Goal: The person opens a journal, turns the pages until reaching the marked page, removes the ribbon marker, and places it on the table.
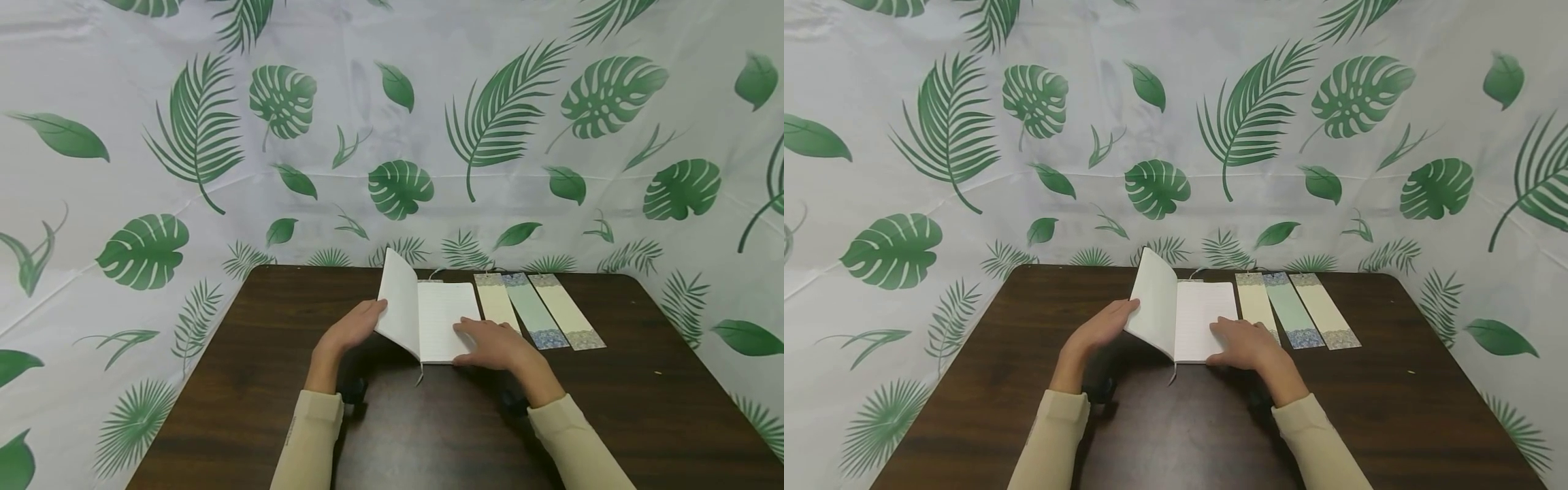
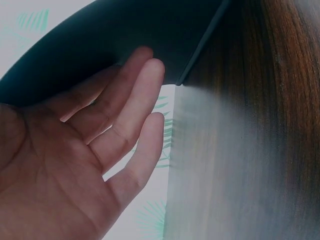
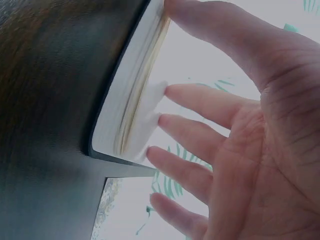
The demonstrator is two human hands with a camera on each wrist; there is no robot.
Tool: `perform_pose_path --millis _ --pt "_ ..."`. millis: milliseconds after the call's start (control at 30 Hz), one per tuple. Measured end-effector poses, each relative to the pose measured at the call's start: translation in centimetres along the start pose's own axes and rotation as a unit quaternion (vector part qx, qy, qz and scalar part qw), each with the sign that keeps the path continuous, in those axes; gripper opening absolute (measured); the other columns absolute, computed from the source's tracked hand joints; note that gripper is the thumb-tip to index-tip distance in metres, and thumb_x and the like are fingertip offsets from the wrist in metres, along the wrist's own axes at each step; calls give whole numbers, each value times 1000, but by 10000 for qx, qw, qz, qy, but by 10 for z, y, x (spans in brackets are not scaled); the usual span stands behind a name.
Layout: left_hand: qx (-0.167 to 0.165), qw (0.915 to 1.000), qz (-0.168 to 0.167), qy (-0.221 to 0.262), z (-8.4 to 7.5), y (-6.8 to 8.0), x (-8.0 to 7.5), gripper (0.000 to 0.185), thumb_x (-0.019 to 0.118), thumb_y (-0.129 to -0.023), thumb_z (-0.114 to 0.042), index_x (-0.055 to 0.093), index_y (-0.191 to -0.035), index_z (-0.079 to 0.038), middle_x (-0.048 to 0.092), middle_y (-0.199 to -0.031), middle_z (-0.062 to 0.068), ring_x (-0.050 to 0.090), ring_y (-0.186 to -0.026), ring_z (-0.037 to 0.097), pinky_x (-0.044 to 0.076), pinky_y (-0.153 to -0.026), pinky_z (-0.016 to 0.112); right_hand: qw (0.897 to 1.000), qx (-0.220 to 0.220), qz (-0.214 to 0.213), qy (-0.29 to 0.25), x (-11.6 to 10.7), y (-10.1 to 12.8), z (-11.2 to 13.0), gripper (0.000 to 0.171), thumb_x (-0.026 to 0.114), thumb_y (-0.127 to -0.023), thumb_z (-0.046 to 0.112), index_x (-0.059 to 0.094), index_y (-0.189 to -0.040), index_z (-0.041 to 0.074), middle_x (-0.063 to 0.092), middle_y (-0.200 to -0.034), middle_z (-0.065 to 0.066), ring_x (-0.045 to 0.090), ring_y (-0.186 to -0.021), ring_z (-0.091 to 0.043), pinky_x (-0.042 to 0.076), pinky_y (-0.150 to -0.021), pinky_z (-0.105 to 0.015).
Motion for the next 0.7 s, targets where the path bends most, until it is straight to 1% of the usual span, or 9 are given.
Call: perform_pose_path --millis 167,233,300,367,433,500,533,600,700 --pt "81 10000 58 -9 -1 -1 0 58 27 -118 -40 68 -122 0 66 -103 9 61 -98 18 48 -103 42 9997 -159 10 -168 -3 3 -3 67 74 -100 46 58 -154 8 59 -156 -21 58 -140 -45 42 -113 -71" --pt "79 9999 70 1 -1 0 0 58 26 -118 -41 67 -122 1 66 -104 10 61 -99 18 47 -103 42 9994 -169 -11 -309 -5 4 -3 62 74 -101 39 58 -153 9 62 -153 -20 60 -139 -44 42 -113 -71" --pt "66 10000 67 0 -1 0 0 58 26 -118 -40 67 -123 1 66 -104 10 61 -99 18 48 -103 43 9990 -211 -65 -380 -7 6 -3 55 76 -101 32 62 -148 9 65 -149 -19 61 -137 -43 41 -112 -72" --pt "13 10000 44 20 -2 1 0 56 27 -117 -40 67 -123 -1 66 -104 9 61 -99 18 47 -103 43 9991 -208 -122 -345 -9 6 -2 42 77 -99 26 69 -137 10 71 -140 -16 66 -128 -39 44 -109 -71" --pt "-38 10000 9 43 -2 1 1 55 28 -117 -40 67 -123 -2 65 -104 8 61 -99 19 47 -104 43 9993 -111 -184 -321 -10 7 -3 26 76 -99 22 74 -123 13 75 -128 -11 70 -114 -33 48 -103 -67" --pt "-45 9999 10 91 -3 1 1 54 28 -117 -39 68 -122 -3 65 -102 8 62 -99 22 48 -104 45 9993 -5 -319 -191 -12 7 -3 12 74 -98 19 75 -110 16 77 -115 -6 69 -100 -27 51 -95 -62" --pt "-32 9999 24 115 -3 1 1 54 29 -117 -39 68 -121 -3 65 -101 8 62 -98 24 48 -103 47 9991 58 -397 -120 -13 7 -4 10 74 -96 17 75 -106 17 77 -111 -5 68 -98 -26 51 -93 -61" --pt "36 9999 77 149 -3 1 2 54 28 -118 -38 67 -118 -1 66 -98 9 63 -97 30 49 -101 50 9983 195 -544 -24 -15 8 -5 16 73 -95 17 76 -110 15 77 -114 -7 68 -100 -30 52 -93 -62" --pt "130 9996 167 201 -1 -1 2 55 27 -118 -36 66 -115 2 67 -95 11 63 -97 40 51 -97 52 9957 524 -761 77 -17 9 -6 41 75 -97 27 71 -133 9 72 -135 -17 67 -121 -42 49 -102 -70"
Point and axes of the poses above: each hand's wrist, its own y-axis away from the middle knuckle, its own x-axis out of the palm, z = x × y, the point moved 1 cm from there along -y, towards the middle knuckle
